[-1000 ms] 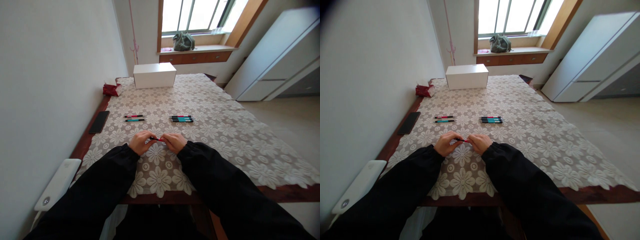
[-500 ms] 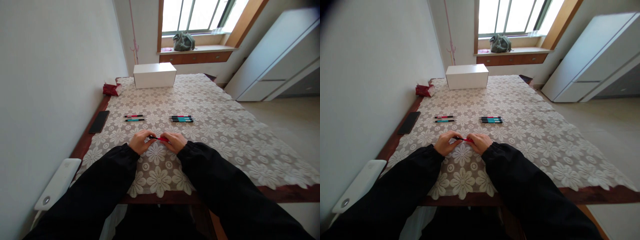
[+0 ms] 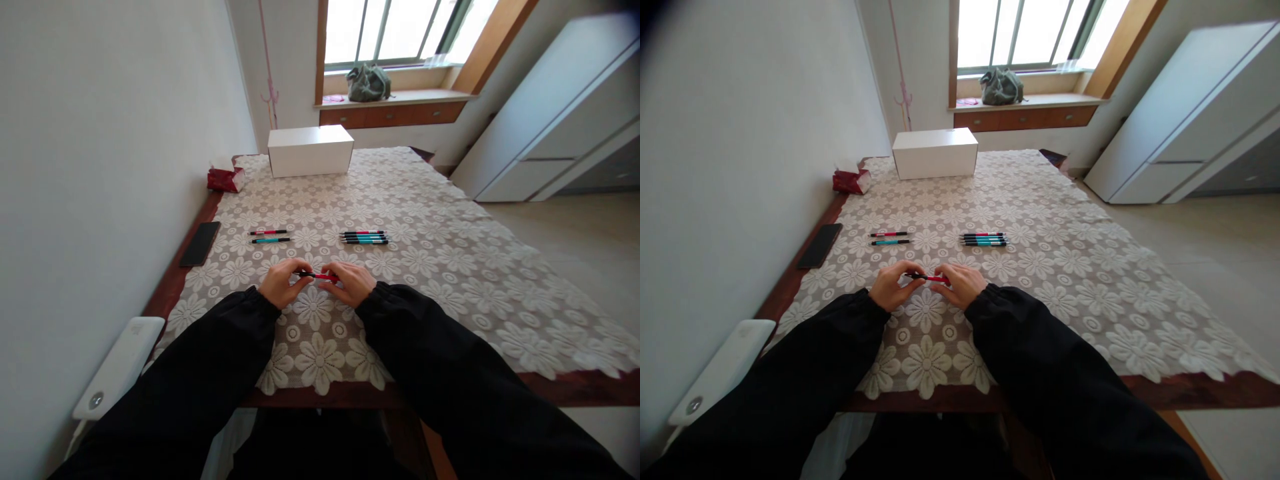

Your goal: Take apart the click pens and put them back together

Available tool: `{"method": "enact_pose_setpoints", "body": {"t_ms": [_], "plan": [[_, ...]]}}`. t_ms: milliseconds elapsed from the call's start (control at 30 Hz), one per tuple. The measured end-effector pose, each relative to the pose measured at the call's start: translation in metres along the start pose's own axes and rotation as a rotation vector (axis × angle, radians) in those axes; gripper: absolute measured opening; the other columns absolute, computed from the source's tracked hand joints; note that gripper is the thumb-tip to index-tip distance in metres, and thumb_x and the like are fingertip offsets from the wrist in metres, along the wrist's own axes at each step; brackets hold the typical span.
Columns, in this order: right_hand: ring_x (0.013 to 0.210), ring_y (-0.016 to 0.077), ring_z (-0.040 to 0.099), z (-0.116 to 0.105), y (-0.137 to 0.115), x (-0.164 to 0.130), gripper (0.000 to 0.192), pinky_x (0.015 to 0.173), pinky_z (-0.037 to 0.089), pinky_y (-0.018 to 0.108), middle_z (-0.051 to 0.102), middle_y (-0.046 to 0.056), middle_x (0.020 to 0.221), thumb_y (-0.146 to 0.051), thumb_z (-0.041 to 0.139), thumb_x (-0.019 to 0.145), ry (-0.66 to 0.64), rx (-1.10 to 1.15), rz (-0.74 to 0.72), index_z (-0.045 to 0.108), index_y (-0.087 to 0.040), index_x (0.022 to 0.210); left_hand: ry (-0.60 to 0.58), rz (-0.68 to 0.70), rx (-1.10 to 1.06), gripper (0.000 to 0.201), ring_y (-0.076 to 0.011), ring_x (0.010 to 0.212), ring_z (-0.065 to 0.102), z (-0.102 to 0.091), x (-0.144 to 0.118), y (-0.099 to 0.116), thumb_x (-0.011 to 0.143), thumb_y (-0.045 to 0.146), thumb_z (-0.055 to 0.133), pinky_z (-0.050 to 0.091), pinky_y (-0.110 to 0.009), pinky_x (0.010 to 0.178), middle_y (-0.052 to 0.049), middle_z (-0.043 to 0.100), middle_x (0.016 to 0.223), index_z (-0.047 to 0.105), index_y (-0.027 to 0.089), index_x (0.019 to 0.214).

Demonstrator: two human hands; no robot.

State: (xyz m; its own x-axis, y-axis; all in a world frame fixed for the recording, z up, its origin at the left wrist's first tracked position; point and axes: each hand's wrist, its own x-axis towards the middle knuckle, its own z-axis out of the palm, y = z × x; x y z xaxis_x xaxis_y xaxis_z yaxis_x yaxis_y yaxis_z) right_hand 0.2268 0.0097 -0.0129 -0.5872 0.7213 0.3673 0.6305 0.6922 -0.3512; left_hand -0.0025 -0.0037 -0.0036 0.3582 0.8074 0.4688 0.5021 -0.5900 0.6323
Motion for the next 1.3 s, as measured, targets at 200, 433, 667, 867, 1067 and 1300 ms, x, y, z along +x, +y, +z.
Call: {"method": "enact_pose_setpoints", "body": {"t_ms": [200,433,667,867,1067,1300], "plan": [[0.078,0.0184,0.061,-0.001,0.0,0.001,0.031,0.075,0.042,0.029,0.068,0.006,0.083,-0.038,0.04,0.103,-0.009,0.006,-0.016,0.064,-0.021,0.093,0.01,0.006,-0.012,0.012,-0.0157,0.081,0.068,0.0,0.001,0.001,0.086,0.025,0.07,0.056,-0.031,0.08,-0.002,0.072,0.09,0.065,0.021,0.097],[0.076,0.0176,0.06,-0.002,-0.001,0.0,0.031,0.074,0.042,0.029,0.068,0.005,0.081,-0.039,0.042,0.103,0.007,0.0,-0.042,0.064,-0.021,0.091,-0.005,-0.027,-0.026,0.014,-0.016,0.083,0.068,0.001,-0.001,0.0,0.087,0.029,0.069,0.056,-0.031,0.081,-0.002,0.072,0.09,0.065,0.021,0.097],[0.08,0.0183,0.06,-0.005,-0.002,0.002,0.03,0.075,0.043,0.029,0.068,0.006,0.085,-0.037,0.041,0.103,0.071,-0.022,-0.018,0.065,-0.021,0.093,-0.019,-0.095,-0.044,0.026,-0.0186,0.089,0.069,-0.001,0.003,0.0,0.09,0.038,0.065,0.055,-0.033,0.084,-0.004,0.074,0.097,0.064,0.02,0.108],[0.08,0.0187,0.06,-0.005,0.001,0.002,0.03,0.076,0.041,0.03,0.069,0.006,0.086,-0.037,0.042,0.103,0.119,-0.061,-0.008,0.065,-0.02,0.094,-0.115,-0.107,0.156,0.036,-0.0209,0.081,0.064,-0.007,0.006,0.001,0.099,0.041,0.047,0.05,-0.033,0.077,-0.003,0.07,0.075,0.07,0.02,0.08],[0.078,0.0181,0.058,-0.005,0.004,0.002,0.034,0.075,0.038,0.031,0.07,0.005,0.083,-0.037,0.042,0.104,0.067,-0.101,-0.021,0.068,-0.021,0.091,-0.07,-0.042,0.121,0.021,-0.022,0.09,0.065,-0.004,0.004,-0.004,0.093,0.037,0.059,0.051,-0.034,0.084,-0.005,0.074,0.084,0.074,0.021,0.092],[0.093,0.022,0.056,-0.025,0.045,0.0,0.025,0.085,0.036,0.034,0.07,0.006,0.098,-0.038,0.05,0.099,0.186,-0.267,0.168,0.071,-0.023,0.096,0.02,-0.137,0.225,0.035,-0.025,0.111,0.062,-0.008,0.007,-0.015,0.094,0.04,0.058,0.047,-0.042,0.103,-0.007,0.072,0.113,0.063,0.02,0.122]]}}
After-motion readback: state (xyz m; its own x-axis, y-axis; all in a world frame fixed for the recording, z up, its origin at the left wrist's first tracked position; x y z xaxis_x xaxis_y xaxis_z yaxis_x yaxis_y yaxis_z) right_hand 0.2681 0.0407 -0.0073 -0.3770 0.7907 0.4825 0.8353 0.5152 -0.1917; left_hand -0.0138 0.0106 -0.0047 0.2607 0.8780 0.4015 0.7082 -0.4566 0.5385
